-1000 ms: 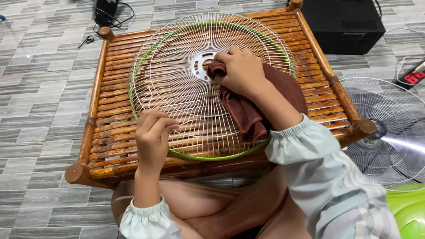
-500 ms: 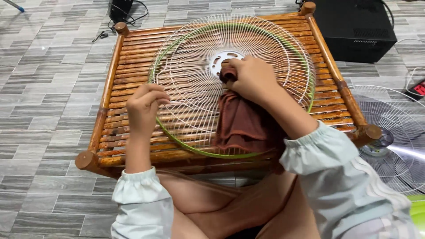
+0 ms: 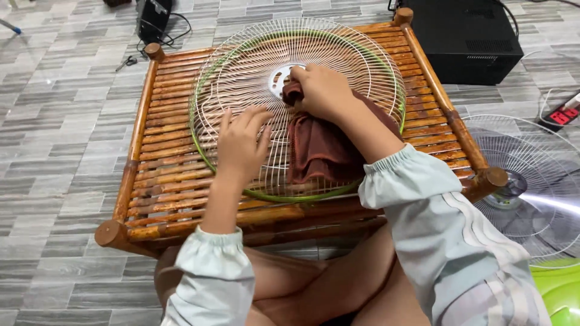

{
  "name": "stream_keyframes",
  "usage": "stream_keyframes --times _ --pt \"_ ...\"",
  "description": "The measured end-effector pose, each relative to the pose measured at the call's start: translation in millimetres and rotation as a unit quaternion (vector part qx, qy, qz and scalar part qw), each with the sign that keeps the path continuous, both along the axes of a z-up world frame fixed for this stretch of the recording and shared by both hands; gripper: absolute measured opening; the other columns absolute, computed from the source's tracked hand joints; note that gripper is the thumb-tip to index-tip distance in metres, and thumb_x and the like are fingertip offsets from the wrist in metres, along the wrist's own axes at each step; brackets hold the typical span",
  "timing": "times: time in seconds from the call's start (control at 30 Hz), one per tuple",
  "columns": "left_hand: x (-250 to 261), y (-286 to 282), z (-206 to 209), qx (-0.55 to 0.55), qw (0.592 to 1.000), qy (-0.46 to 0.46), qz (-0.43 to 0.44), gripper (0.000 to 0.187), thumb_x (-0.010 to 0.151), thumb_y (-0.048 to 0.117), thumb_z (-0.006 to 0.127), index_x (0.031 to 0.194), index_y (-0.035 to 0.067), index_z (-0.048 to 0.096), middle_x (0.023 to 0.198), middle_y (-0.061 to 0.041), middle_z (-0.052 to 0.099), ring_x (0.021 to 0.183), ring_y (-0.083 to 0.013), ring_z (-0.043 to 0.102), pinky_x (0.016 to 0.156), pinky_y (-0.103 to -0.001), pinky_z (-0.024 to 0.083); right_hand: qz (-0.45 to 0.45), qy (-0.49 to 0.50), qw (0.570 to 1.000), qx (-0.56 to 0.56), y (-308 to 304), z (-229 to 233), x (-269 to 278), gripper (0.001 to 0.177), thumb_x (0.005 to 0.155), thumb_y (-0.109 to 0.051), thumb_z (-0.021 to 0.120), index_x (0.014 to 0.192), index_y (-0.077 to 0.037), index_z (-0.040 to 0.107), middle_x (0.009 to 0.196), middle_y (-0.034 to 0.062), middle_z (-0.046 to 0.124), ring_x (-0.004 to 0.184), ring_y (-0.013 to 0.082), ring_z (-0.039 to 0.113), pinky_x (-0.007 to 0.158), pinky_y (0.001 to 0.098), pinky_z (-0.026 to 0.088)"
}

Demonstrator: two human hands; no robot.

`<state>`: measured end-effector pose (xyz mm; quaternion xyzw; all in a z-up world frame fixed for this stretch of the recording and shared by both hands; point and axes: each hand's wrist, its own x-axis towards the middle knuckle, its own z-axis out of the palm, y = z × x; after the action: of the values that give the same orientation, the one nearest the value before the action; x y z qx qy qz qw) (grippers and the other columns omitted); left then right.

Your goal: Cleaning a metal fan guard using a cloth

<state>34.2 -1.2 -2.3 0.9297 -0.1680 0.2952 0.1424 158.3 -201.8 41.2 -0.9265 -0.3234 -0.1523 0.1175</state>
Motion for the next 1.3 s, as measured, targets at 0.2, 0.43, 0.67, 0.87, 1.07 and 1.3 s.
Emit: stream_keyframes --times 0.2,0.43,0.67,0.87,1.07,1.3 --pt "14.4 2.1 -27.8 -0.081 0.994 -0.004 0.071 0.024 0.097 0.014 0.05 0.111 0.016 0.07 0.119 -0.004 0.071 0.12 -0.0243 0.065 0.113 -0.047 0.035 -0.028 -0.042 0.998 0.021 2.0 1.0 -41.2 0.027 0.086 -0.027 0.065 0.11 -0.015 0.068 0.088 0.017 0.064 0.085 0.044 0.071 0.068 0.055 0.058" --pt "15.0 6.3 -29.1 -0.127 0.989 -0.047 0.066 0.02 0.089 0.008 0.059 0.102 0.013 0.074 0.096 -0.005 0.074 0.109 -0.025 0.07 0.109 -0.043 0.042 0.032 -0.009 0.998 -0.052 -6.4 8.9 -99.1 0.034 0.081 -0.039 0.072 0.109 -0.02 0.072 0.086 0.0172 0.067 0.082 0.0435 0.072 0.066 0.0581 0.058" --pt "9.7 3.7 -27.4 -0.13 0.989 -0.052 0.051 0.025 0.088 0.008 0.057 0.105 0.009 0.075 0.099 -0.006 0.076 0.114 -0.0237 0.068 0.111 -0.043 0.039 -0.035 -0.083 0.995 -0.053 24.1 -10.1 -5.8 0.021 0.085 -0.025 0.064 0.101 -0.016 0.072 0.077 0.013 0.068 0.076 0.0396 0.075 0.063 0.0528 0.059" --pt "-15.5 -23.5 17.8 -0.136 0.983 -0.069 0.099 0.019 0.086 0.001 0.062 0.097 0.005 0.076 0.094 -0.007 0.079 0.077 -0.018 0.071 0.109 -0.043 0.047 -0.062 -0.142 0.987 -0.028 30.1 -14.5 10.8 0.027 0.08 -0.033 0.076 0.095 -0.011 0.074 0.073 0.0129 0.071 0.058 0.0323 0.066 0.052 0.0436 0.054" --pt "9.5 -2.1 -22.8 -0.133 0.985 -0.07 0.088 0.019 0.088 0.013 0.06 0.099 0.014 0.076 0.097 -0.007 0.076 0.103 -0.0254 0.072 0.108 -0.042 0.044 -0.027 -0.007 0.999 -0.044 4.2 9.3 -71.0 0.021 0.078 -0.034 0.074 0.089 -0.016 0.075 0.075 0.0188 0.071 0.078 0.043 0.074 0.066 0.0542 0.058" --pt "10.8 0.0 -31.9 -0.133 0.987 -0.063 0.07 0.017 0.087 0.013 0.059 0.098 0.012 0.073 0.095 -0.009 0.075 0.104 -0.0282 0.072 0.107 -0.043 0.044 -0.018 0.08 0.995 -0.053 1.6 21.3 -85.9 0.028 0.08 -0.038 0.072 0.099 -0.018 0.076 0.08 0.019 0.074 0.086 0.044 0.074 0.074 0.0567 0.058"
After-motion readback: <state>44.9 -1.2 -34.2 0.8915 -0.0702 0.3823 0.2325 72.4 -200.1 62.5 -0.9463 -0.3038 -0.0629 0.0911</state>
